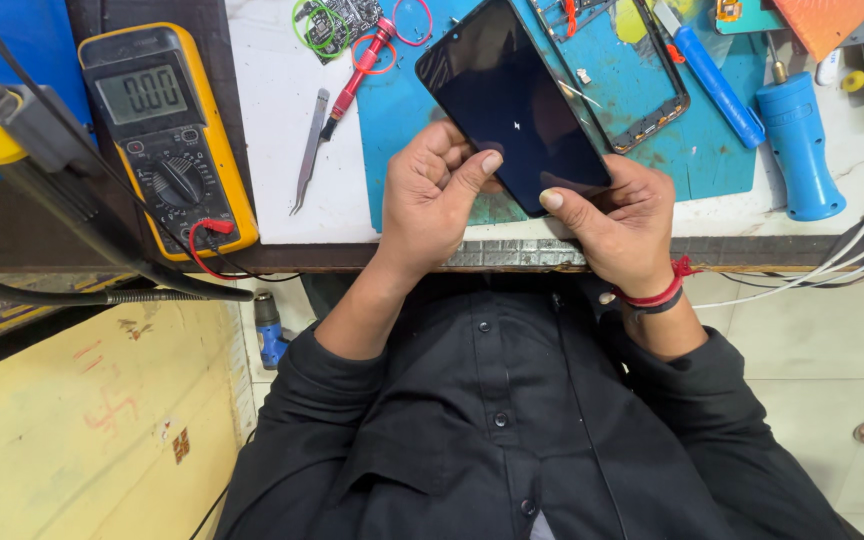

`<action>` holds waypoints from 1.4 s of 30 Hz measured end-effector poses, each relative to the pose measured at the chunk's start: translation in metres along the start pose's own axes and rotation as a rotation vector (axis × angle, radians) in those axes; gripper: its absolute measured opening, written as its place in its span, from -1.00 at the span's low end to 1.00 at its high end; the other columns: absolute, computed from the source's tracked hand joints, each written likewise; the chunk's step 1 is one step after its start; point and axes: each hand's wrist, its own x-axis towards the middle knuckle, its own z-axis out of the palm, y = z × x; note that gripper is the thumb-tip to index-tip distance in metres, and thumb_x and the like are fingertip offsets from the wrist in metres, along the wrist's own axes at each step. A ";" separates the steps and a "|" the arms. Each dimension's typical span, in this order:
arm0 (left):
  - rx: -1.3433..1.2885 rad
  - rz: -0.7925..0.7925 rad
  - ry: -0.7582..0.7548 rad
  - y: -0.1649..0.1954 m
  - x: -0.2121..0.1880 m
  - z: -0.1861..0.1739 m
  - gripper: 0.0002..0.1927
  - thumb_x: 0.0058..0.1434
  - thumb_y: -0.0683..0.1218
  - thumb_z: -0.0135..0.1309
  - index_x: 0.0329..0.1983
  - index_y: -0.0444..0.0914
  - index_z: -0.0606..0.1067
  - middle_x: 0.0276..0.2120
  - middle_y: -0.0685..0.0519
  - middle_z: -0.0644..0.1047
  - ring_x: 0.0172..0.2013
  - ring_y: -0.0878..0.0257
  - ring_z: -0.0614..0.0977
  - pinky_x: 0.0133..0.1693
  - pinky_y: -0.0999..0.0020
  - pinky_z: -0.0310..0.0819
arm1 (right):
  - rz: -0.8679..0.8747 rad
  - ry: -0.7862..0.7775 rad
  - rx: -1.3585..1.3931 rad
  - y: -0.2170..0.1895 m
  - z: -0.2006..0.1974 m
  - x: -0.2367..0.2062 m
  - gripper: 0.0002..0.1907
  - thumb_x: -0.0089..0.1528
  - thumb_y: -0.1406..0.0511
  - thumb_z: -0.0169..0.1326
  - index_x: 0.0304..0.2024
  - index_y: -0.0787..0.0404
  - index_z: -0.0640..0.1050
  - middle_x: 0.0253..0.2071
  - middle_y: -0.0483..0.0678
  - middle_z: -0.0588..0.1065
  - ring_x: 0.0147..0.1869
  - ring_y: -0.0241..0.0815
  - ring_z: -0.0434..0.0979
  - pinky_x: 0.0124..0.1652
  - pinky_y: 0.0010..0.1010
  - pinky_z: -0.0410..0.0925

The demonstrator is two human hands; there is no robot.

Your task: The person uses a soldering iron and tweezers to work on a small green circuit board placed on a blue mat. They apply solder to specific points on the board while stabilizing it with their other hand.

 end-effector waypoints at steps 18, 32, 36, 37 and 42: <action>-0.056 -0.016 -0.010 -0.001 0.000 -0.001 -0.84 0.46 -0.26 0.07 0.04 -0.44 0.45 -0.17 -0.01 0.62 -0.17 0.36 0.65 -0.07 0.42 0.63 | 0.012 -0.005 0.049 0.002 0.000 0.000 -0.79 0.32 0.44 0.26 -0.01 0.41 0.60 -0.12 -0.03 0.62 -0.11 -0.41 0.56 -0.07 -0.57 0.42; 0.159 0.042 -0.074 0.005 -0.008 0.001 -0.58 0.47 -0.23 0.10 0.35 -0.41 0.38 0.02 -0.15 0.65 0.02 0.22 0.72 0.09 0.36 0.63 | -0.134 0.272 0.033 -0.020 -0.046 0.021 -0.74 0.43 0.30 0.27 0.03 0.39 0.59 -0.18 -0.09 0.58 -0.23 -0.38 0.50 -0.17 -0.59 0.36; 0.140 0.056 -0.101 0.006 -0.009 0.002 -0.57 0.46 -0.24 0.10 0.35 -0.40 0.37 0.04 -0.14 0.64 0.04 0.23 0.70 0.14 0.35 0.62 | -0.149 0.290 0.024 -0.018 -0.073 0.036 -0.70 0.50 0.27 0.29 0.02 0.46 0.62 -0.20 0.01 0.59 -0.31 -0.30 0.45 -0.26 -0.54 0.29; 0.153 0.058 -0.102 0.007 -0.010 0.003 -0.57 0.46 -0.24 0.11 0.35 -0.39 0.38 0.03 -0.13 0.64 0.05 0.23 0.70 0.14 0.35 0.61 | -0.141 0.289 0.010 -0.017 -0.077 0.038 -0.69 0.49 0.26 0.28 0.02 0.46 0.62 -0.20 0.02 0.59 -0.31 -0.28 0.46 -0.27 -0.54 0.30; 0.216 0.091 -0.113 0.009 -0.010 0.004 -0.58 0.45 -0.22 0.14 0.34 -0.38 0.40 0.02 -0.12 0.66 0.07 0.24 0.69 0.14 0.35 0.63 | -0.099 0.255 -0.077 -0.019 -0.093 0.046 -0.66 0.47 0.19 0.26 -0.02 0.42 0.62 -0.21 0.00 0.61 -0.27 -0.26 0.61 -0.26 -0.54 0.45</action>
